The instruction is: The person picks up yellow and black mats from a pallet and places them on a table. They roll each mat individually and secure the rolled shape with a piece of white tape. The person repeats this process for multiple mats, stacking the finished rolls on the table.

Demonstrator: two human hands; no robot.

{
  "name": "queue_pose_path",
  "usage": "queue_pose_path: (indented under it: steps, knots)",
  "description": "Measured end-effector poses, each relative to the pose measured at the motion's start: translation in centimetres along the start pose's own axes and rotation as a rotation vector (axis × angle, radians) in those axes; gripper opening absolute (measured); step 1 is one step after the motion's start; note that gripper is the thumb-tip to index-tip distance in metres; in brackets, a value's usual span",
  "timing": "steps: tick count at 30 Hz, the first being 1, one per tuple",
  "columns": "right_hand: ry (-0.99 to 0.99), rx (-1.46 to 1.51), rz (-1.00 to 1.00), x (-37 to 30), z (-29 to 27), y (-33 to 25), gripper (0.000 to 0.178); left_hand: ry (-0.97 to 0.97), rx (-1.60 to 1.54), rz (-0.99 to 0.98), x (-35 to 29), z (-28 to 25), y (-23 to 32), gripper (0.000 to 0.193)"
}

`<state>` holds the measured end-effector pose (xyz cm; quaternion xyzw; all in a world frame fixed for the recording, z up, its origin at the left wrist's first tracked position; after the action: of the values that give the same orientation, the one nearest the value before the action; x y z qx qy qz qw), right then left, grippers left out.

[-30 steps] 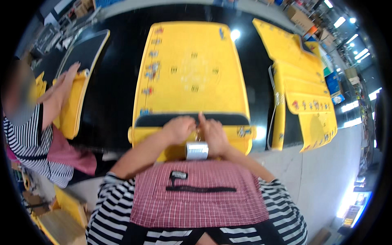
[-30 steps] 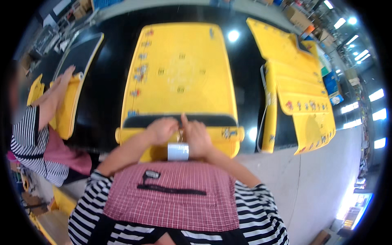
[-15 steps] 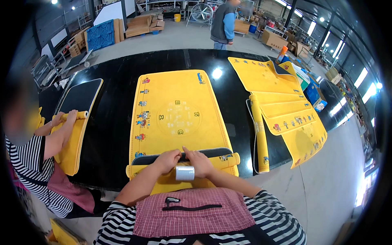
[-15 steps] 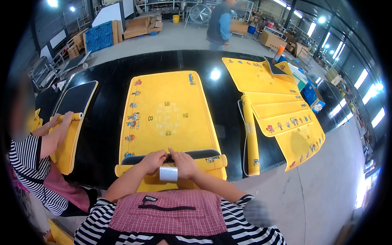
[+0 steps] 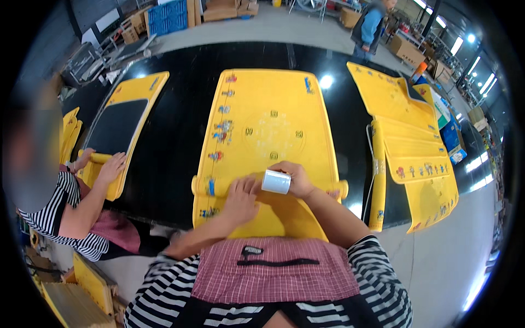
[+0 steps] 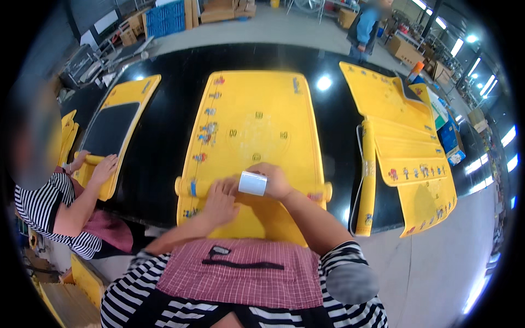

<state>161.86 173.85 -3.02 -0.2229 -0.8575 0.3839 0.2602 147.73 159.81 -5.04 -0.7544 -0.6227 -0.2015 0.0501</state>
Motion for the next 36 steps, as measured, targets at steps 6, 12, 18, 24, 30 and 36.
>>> queue_pose_path:
  steps: [6,12,18,24,30,36]
  knots:
    - [0.206,-0.576,-0.345,-3.2,1.4,-5.1,0.046,-0.542,-0.032,-0.137,8.5,0.2,-4.1,0.066]
    - [0.016,-0.346,0.117,2.9,0.5,0.8,0.054,-0.458,-0.120,0.083,11.2,0.7,-6.7,0.060]
    - [-0.017,-0.001,0.516,9.2,-1.7,7.3,0.029,-0.034,0.061,0.141,9.9,2.1,-8.1,0.060]
    - [0.064,0.086,0.295,9.8,-2.8,9.0,0.025,-0.016,-0.085,0.245,10.9,2.5,-9.5,0.064]
    - [0.168,0.135,-0.055,-0.5,0.3,2.1,0.063,-0.165,-0.260,0.112,8.0,1.3,-7.6,0.057]
    - [0.111,-0.294,-0.299,-6.0,2.4,-3.0,0.072,-0.439,-0.392,-0.041,6.6,-0.3,-6.5,0.046]
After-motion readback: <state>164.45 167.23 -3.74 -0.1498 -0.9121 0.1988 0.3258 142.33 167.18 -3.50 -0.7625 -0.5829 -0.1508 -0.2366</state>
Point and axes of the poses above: each hand's wrist, its own x-axis towards the middle knuckle, its own z-axis out of the palm, y = z × x, the point moved 5 cm from there along x, towards the middle knuckle, and after that the axes turned 5 degrees about -x, right-handed, at the moved point
